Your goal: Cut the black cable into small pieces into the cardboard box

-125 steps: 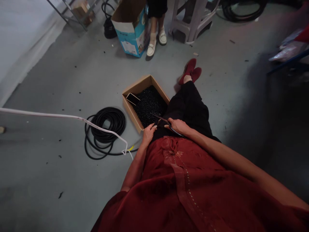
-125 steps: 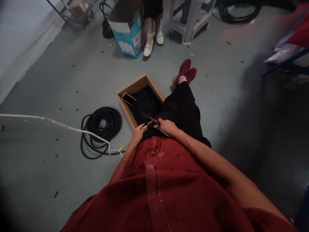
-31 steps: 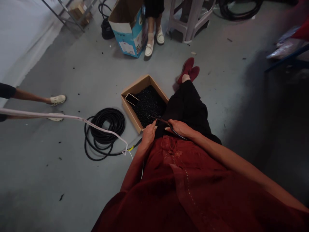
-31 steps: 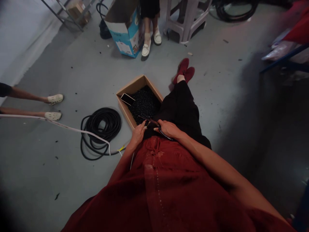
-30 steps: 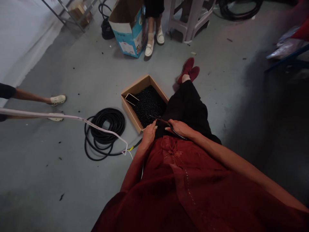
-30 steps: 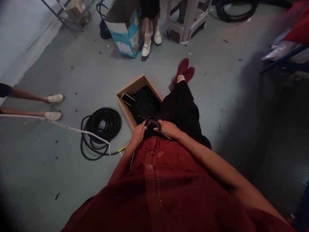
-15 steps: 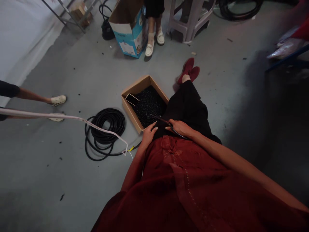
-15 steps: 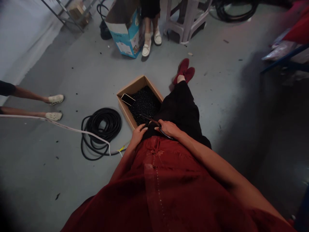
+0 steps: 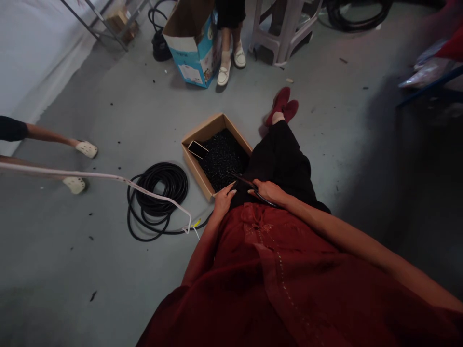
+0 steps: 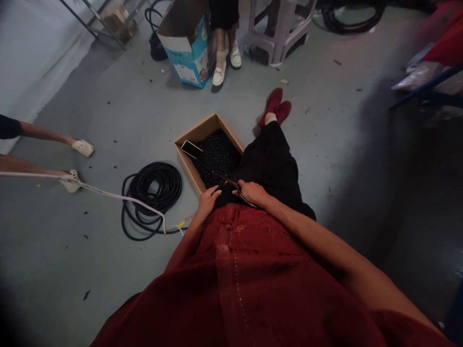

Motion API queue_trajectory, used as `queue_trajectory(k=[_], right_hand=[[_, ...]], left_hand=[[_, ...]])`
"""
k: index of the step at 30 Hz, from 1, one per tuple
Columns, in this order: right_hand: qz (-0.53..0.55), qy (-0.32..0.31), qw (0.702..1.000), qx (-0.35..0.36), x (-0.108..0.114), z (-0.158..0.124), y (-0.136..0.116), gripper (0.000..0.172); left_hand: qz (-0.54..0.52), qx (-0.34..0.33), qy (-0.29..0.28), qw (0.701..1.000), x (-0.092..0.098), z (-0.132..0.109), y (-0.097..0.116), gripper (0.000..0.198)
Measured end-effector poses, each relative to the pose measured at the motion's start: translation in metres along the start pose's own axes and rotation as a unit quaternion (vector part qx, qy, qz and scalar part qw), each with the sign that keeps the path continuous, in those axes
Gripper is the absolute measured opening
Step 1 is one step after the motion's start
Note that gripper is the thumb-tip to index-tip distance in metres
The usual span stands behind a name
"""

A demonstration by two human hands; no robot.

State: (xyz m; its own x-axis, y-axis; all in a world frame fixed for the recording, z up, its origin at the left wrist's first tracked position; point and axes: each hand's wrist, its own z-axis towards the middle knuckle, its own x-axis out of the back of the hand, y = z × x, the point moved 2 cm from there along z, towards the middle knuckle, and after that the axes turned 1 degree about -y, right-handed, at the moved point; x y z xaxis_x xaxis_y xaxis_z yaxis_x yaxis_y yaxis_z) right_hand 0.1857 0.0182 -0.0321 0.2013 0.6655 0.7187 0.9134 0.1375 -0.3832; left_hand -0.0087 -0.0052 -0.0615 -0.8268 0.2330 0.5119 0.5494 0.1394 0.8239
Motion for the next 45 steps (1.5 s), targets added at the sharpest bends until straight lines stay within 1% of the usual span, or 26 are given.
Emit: queue_trajectory(k=[5, 9, 13, 17, 20, 26, 31, 35, 38, 42, 45], right_hand=[[0.004, -0.01, 1.0, -0.027, -0.002, 0.001, 0.001, 0.055], [0.005, -0.009, 0.999, -0.034, -0.001, 0.0, 0.001, 0.056], [0.015, 0.001, 0.999, -0.043, 0.0, -0.001, 0.003, 0.055], [0.043, 0.002, 0.998, -0.056, 0.0, 0.0, 0.008, 0.054], [0.056, 0.003, 0.997, -0.062, -0.001, 0.001, 0.012, 0.054], [0.089, 0.037, 0.994, -0.046, -0.003, -0.001, 0.019, 0.053], [0.123, 0.061, 0.99, -0.041, 0.003, -0.008, 0.02, 0.055], [0.102, 0.057, 0.992, -0.043, 0.008, -0.014, 0.018, 0.06], [0.081, 0.054, 0.995, -0.038, 0.011, -0.017, 0.015, 0.061], [0.074, 0.063, 0.995, -0.011, 0.012, -0.017, 0.012, 0.058], [0.075, 0.073, 0.994, 0.016, 0.011, -0.016, 0.01, 0.055]], left_hand=[[0.066, 0.01, 0.003, 0.998, 0.001, 0.0, 0.003, 0.033], [0.071, 0.017, 0.008, 0.997, 0.002, 0.0, 0.0, 0.033], [0.025, 0.028, 0.016, 0.999, 0.003, -0.001, -0.003, 0.034], [-0.051, 0.06, 0.027, 0.997, 0.004, -0.002, -0.005, 0.039], [-0.101, 0.065, 0.034, 0.992, 0.007, -0.002, -0.003, 0.043], [-0.137, 0.037, 0.027, 0.99, 0.008, 0.0, 0.0, 0.047], [-0.145, 0.023, 0.024, 0.989, 0.006, 0.001, 0.001, 0.049], [-0.145, 0.025, 0.024, 0.989, 0.006, 0.001, 0.002, 0.05], [-0.143, 0.025, 0.033, 0.989, 0.007, 0.001, 0.003, 0.047], [-0.148, 0.027, 0.046, 0.988, 0.009, 0.001, 0.003, 0.044], [-0.141, 0.024, 0.041, 0.989, 0.009, 0.001, 0.004, 0.043]])
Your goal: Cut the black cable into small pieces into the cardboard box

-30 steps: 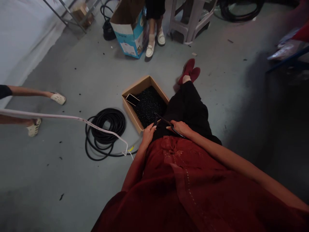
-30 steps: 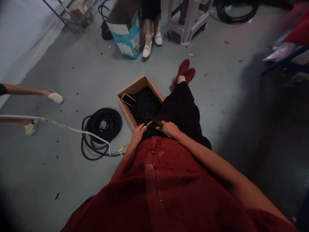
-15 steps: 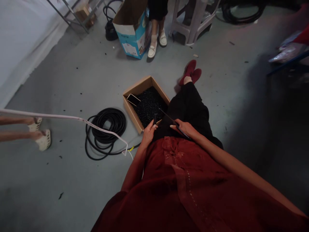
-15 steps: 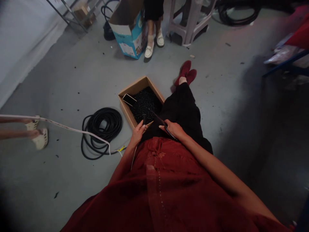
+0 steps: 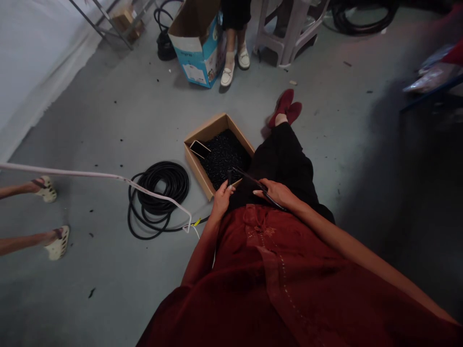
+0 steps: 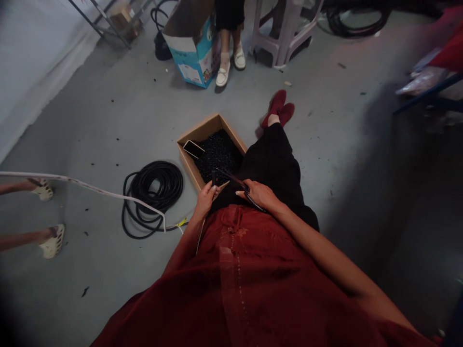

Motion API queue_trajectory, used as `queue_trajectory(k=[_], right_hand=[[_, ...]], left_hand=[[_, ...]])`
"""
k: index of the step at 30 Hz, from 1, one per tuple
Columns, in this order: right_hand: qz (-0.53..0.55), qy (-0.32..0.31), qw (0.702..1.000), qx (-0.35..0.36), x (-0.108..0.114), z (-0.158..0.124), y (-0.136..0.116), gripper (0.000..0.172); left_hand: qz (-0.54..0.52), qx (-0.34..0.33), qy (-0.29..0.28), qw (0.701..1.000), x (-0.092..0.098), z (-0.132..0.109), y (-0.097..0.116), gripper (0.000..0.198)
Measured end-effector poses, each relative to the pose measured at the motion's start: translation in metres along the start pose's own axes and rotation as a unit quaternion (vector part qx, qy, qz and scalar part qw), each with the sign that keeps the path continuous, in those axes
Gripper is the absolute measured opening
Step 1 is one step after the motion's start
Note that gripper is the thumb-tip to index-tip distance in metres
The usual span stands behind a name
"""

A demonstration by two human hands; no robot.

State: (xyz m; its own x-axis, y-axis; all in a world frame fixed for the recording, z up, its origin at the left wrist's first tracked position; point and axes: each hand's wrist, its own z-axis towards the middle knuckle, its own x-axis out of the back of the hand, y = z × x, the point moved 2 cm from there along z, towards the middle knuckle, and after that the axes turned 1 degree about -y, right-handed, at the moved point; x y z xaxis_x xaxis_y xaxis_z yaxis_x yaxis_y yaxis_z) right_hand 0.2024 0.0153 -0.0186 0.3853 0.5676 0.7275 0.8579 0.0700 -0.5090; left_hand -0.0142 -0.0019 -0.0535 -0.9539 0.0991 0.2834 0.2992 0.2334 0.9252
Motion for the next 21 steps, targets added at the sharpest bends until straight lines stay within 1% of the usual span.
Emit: queue_trajectory(k=[5, 9, 16, 21], right_hand=[[-0.005, -0.009, 1.0, 0.027, -0.002, -0.001, -0.003, 0.055], [-0.009, -0.019, 1.0, 0.023, 0.0, -0.003, -0.006, 0.053], [-0.03, -0.022, 0.999, 0.027, 0.003, -0.005, -0.012, 0.054], [-0.036, -0.018, 0.999, 0.024, 0.004, -0.005, -0.012, 0.056]], left_hand=[[0.006, 0.011, -0.006, 1.0, -0.002, -0.001, 0.0, 0.044], [0.012, 0.017, -0.015, 1.0, -0.004, -0.001, 0.0, 0.043], [0.053, 0.011, -0.035, 0.998, -0.006, -0.002, 0.009, 0.045], [0.079, -0.004, -0.048, 0.996, -0.007, -0.001, 0.007, 0.046]])
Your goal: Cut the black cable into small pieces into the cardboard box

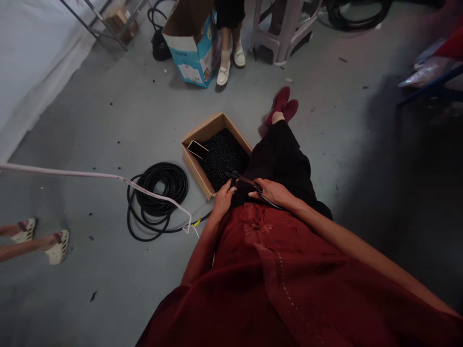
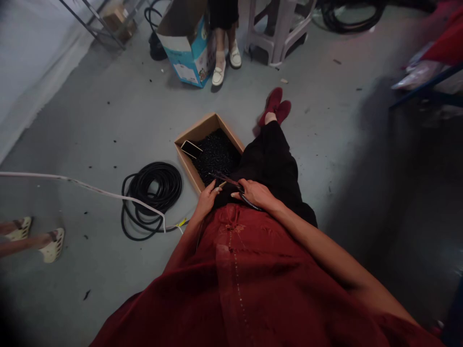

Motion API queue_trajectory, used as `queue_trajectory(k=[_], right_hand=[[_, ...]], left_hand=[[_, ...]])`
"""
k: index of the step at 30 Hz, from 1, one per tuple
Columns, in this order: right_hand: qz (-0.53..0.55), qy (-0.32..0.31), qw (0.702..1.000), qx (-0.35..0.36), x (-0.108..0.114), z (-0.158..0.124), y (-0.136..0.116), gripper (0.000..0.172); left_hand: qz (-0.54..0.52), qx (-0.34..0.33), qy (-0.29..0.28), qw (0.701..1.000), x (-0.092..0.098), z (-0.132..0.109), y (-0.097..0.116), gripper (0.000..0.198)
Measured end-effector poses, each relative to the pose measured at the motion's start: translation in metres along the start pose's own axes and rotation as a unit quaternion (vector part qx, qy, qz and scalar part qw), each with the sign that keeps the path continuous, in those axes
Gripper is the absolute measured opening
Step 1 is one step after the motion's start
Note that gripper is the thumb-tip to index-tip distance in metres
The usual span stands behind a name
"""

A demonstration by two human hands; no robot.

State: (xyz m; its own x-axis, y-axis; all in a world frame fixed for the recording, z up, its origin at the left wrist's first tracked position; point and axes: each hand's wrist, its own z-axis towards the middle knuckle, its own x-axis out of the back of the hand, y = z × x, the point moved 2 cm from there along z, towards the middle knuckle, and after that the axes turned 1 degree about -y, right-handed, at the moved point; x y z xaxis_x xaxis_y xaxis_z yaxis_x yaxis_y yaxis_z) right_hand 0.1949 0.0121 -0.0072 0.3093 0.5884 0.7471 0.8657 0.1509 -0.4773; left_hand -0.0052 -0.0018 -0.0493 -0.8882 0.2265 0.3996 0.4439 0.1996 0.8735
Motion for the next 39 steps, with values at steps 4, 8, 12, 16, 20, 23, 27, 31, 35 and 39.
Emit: queue_trajectory(k=[4, 8, 12, 16, 20, 23, 27, 31, 35, 39], right_hand=[[0.01, -0.007, 1.0, 0.001, -0.0005, 0.0006, 0.0003, 0.055], [0.017, -0.009, 1.0, 0.008, -0.0009, 0.0009, -0.0001, 0.057], [0.017, -0.011, 1.0, 0.009, -0.0003, 0.0006, -0.0008, 0.057], [0.02, -0.017, 1.0, 0.002, 0.001, -0.0002, -0.0017, 0.056], [0.013, -0.017, 1.0, -0.003, 0.0005, -0.0002, -0.001, 0.056], [0.008, -0.009, 1.0, 0.002, -0.0006, 0.0003, 0.0, 0.056], [0.002, -0.009, 1.0, 0.005, -0.0006, 0.0002, 0.0, 0.056], [0.004, -0.016, 1.0, 0.001, 0.0009, -0.0001, -0.0013, 0.058], [-0.004, -0.023, 1.0, 0.008, 0.0012, 0.0005, -0.0018, 0.061], [-0.016, -0.025, 0.999, 0.021, -0.0001, 0.0022, -0.0009, 0.065]], left_hand=[[0.031, -0.011, -0.005, 0.999, -0.0015, 0.0014, -0.003, 0.047], [0.059, -0.026, -0.009, 0.998, -0.0023, 0.0017, -0.0015, 0.048], [0.093, -0.034, -0.006, 0.995, -0.0024, 0.0014, -0.0006, 0.047], [0.105, -0.041, -0.003, 0.994, -0.0028, 0.0007, -0.0018, 0.046], [0.114, -0.045, -0.002, 0.992, -0.0032, -0.0001, -0.0012, 0.045], [0.124, -0.043, -0.003, 0.991, -0.0035, -0.0006, 0.0, 0.045], [0.15, -0.052, -0.002, 0.987, -0.0035, -0.001, 0.001, 0.044], [0.178, -0.063, -0.011, 0.982, -0.0026, -0.0007, -0.0014, 0.043], [0.223, -0.075, -0.017, 0.972, -0.0004, -0.0002, -0.0062, 0.042], [0.264, -0.097, -0.023, 0.959, 0.0011, -0.0007, -0.0083, 0.041]])
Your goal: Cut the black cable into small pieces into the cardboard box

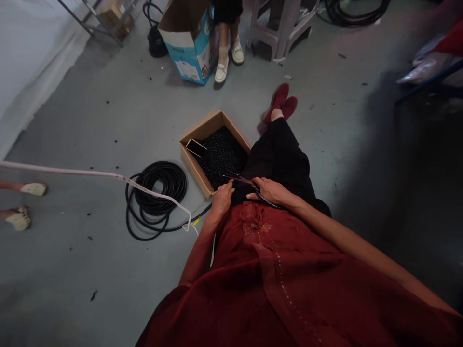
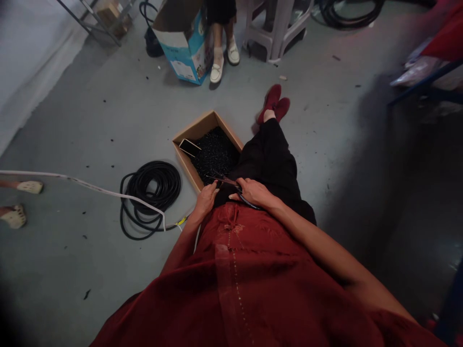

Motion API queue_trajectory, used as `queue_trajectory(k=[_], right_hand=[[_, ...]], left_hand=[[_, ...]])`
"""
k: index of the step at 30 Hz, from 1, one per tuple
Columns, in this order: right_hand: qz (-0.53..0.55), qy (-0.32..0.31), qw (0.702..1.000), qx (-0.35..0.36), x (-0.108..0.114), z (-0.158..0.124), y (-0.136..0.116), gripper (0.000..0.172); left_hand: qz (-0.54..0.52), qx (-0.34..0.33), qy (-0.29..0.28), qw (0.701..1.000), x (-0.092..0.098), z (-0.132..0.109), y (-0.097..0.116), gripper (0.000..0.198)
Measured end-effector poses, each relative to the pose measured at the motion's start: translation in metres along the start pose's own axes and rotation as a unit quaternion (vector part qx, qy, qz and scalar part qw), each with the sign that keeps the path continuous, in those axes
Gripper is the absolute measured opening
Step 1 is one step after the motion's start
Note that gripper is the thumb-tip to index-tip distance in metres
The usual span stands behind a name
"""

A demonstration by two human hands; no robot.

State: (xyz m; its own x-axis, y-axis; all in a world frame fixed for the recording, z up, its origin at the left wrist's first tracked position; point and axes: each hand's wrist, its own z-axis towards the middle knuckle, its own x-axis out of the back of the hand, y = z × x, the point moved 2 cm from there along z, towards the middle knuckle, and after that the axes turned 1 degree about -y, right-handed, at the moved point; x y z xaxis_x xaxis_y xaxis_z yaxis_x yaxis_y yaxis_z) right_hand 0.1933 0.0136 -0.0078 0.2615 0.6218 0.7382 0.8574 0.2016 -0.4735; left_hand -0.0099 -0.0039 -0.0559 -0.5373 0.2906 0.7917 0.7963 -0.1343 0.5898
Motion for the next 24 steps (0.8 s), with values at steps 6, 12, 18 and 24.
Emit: queue_trajectory(k=[6, 12, 18, 24], right_hand=[[0.03, 0.001, 0.999, 0.01, -0.004, 0.003, 0.003, 0.065], [-0.004, 0.005, 1.0, 0.014, -0.004, 0.003, 0.0, 0.061], [-0.022, -0.016, 1.0, 0.002, -0.006, 0.006, 0.0, 0.051], [-0.012, -0.014, 1.0, 0.0, -0.01, 0.009, 0.004, 0.048]], left_hand=[[0.055, -0.033, -0.005, 0.998, 0.001, 0.0, 0.003, 0.043], [0.08, -0.043, -0.012, 0.996, 0.003, 0.0, 0.003, 0.043], [0.07, -0.018, -0.017, 0.997, 0.002, -0.002, 0.006, 0.043], [-0.002, 0.003, -0.014, 1.0, 0.001, 0.0, 0.011, 0.04]])
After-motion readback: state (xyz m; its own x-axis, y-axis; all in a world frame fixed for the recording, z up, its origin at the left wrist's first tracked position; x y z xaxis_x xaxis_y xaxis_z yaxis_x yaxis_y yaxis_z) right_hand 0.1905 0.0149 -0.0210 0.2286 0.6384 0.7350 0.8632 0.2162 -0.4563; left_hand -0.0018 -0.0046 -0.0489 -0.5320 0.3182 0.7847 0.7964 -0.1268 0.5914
